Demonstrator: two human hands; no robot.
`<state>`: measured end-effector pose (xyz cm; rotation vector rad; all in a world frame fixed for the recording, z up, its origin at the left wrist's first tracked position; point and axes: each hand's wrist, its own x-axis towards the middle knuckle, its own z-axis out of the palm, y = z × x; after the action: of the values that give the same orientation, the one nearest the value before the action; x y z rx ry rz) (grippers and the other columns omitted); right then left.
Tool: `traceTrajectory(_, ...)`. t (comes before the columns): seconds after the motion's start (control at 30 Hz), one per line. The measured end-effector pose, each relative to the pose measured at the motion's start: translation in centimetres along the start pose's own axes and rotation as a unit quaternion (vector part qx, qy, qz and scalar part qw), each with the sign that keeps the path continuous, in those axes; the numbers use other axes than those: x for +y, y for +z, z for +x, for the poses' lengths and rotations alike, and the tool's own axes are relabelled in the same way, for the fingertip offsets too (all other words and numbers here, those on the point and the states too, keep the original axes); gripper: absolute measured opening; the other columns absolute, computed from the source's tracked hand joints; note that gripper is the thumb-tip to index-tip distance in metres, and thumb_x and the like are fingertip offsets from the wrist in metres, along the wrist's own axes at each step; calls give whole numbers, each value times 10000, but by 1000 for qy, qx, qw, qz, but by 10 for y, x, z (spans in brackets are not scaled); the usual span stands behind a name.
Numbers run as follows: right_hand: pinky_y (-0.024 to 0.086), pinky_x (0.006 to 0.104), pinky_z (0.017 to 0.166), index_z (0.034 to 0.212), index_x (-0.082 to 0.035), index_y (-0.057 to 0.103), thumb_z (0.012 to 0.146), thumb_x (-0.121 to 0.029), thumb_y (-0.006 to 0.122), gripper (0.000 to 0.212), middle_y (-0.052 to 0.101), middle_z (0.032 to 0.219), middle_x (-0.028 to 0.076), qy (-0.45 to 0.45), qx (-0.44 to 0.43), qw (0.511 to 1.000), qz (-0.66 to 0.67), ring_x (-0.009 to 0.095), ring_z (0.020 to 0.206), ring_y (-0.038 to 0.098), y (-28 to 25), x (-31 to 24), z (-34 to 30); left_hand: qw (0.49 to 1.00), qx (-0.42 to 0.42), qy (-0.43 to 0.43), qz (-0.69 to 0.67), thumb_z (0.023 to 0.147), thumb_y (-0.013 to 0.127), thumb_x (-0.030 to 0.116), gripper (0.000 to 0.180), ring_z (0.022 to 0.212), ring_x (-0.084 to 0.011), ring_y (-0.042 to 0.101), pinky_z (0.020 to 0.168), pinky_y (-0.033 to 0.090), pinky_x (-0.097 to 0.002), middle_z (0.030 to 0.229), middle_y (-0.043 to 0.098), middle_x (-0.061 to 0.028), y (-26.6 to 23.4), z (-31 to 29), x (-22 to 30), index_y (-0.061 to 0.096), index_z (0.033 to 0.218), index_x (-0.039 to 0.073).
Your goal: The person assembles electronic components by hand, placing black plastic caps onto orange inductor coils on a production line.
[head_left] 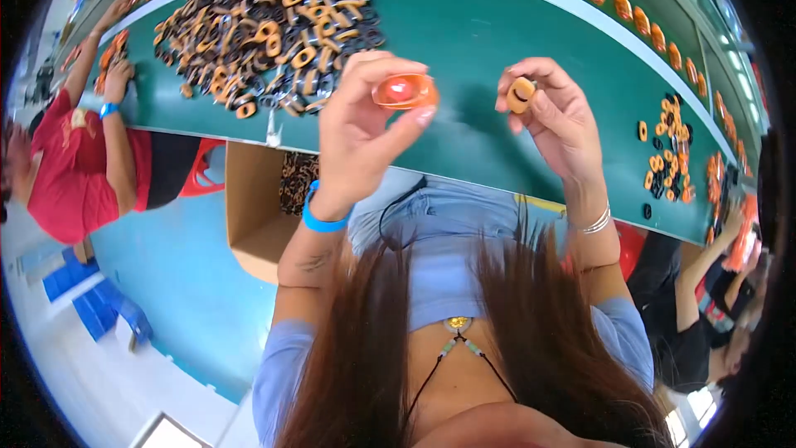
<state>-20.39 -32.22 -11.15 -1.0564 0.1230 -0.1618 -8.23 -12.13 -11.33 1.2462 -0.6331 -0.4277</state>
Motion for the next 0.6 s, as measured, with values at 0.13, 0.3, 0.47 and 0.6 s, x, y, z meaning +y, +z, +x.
traceTrajectory(0.13, 497, 245, 686, 1150, 10, 556, 886, -170, 641, 331, 590, 1101, 142, -76, 1, 995, -69, 205, 966, 602, 27, -2, 13, 992, -22, 96, 84, 748, 686, -75, 365, 1029, -176, 503, 893, 441, -291, 1091, 498, -84, 4, -4, 10, 625, 1095, 22)
traceTrajectory(0.3, 522, 300, 770, 1102, 63, 600, 840, -41, 653, 287, 586, 1112, 175, -214, 2, 940, -264, 246, 992, 604, 59, -8, 11, 991, -19, 94, 93, 745, 702, -45, 357, 1073, -205, 507, 942, 414, -318, 1138, 523, -100, 3, -13, 16, 655, 1086, 47)
traceTrajectory(0.47, 531, 315, 743, 1035, 56, 627, 729, 39, 718, 319, 619, 1024, 169, -321, 14, 837, -442, 246, 947, 614, 67, -13, 5, 992, -4, 97, 77, 746, 698, -36, 343, 1085, -217, 533, 952, 415, -330, 1130, 582, -110, 6, -16, 16, 658, 1076, 46)
traceTrajectory(0.6, 524, 320, 692, 962, 10, 657, 660, 14, 767, 322, 624, 955, 143, -397, 10, 754, -523, 248, 847, 631, 72, -16, 5, 993, 7, 96, 69, 737, 668, -62, 347, 1017, -222, 578, 910, 450, -330, 1076, 620, -110, 9, -17, 16, 654, 1070, 33)
